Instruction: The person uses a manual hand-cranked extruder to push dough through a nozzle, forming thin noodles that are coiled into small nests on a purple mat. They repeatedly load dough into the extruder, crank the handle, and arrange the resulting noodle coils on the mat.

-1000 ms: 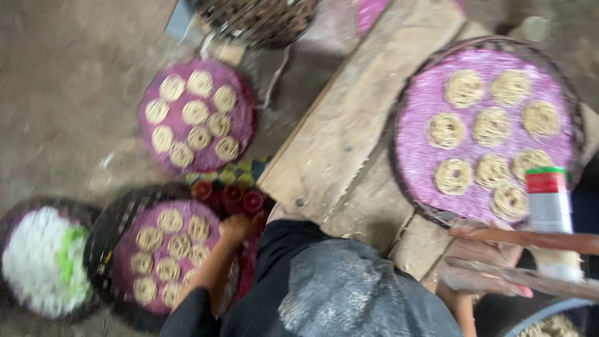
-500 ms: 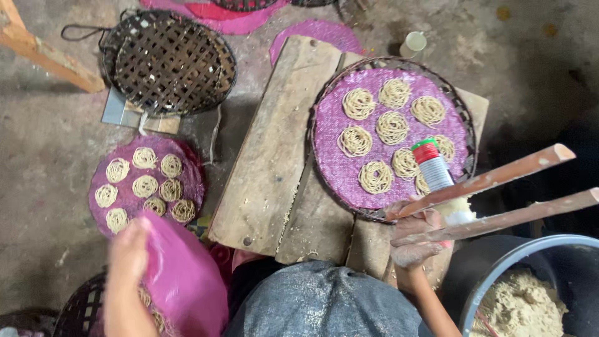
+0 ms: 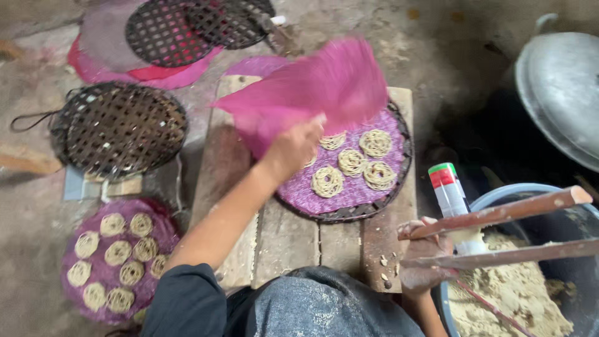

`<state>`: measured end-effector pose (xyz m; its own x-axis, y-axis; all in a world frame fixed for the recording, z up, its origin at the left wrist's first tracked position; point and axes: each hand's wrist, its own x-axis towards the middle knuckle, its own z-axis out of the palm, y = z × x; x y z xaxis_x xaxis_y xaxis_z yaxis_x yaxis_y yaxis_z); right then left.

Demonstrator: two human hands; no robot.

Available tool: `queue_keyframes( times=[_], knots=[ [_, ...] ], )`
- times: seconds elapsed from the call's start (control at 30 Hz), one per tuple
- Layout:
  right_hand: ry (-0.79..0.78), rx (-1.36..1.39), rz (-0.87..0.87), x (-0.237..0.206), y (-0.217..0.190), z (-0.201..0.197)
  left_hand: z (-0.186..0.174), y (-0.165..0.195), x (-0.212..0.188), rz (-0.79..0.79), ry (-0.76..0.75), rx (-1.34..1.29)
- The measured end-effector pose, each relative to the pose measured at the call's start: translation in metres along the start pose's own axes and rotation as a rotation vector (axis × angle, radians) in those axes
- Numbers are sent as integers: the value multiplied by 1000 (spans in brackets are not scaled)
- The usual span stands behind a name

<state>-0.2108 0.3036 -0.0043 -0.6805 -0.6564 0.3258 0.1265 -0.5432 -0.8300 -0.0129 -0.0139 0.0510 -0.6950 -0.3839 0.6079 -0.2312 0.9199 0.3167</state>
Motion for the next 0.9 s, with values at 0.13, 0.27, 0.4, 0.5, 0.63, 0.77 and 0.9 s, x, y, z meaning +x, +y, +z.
queue_keyframes(
  times=[0.13, 0.27, 0.4, 0.5, 0.63, 0.77, 0.9],
  knots=[
    [85, -45, -25, -11, -15, -29, 69, 22, -19, 72, -150, 49],
    [83, -87, 11, -15, -22, -47, 88, 39, -37, 57, -200, 42],
    [-52, -66, 23, -6, -23, -56, 88, 57, -45, 56, -232, 68],
    [-154, -23, 101, 6, -25, -58, 89, 67, -50, 99, -247, 130],
    [-274, -248, 217, 23, -32, -49, 81, 80, -53, 94, -239, 125],
    [-395, -270, 361, 59, -32, -28, 43, 80, -40, -8, -140, -109],
    [-350, -603, 953, 110, -24, 1, -9, 49, -8, -789, 146, -1397]
  ],
)
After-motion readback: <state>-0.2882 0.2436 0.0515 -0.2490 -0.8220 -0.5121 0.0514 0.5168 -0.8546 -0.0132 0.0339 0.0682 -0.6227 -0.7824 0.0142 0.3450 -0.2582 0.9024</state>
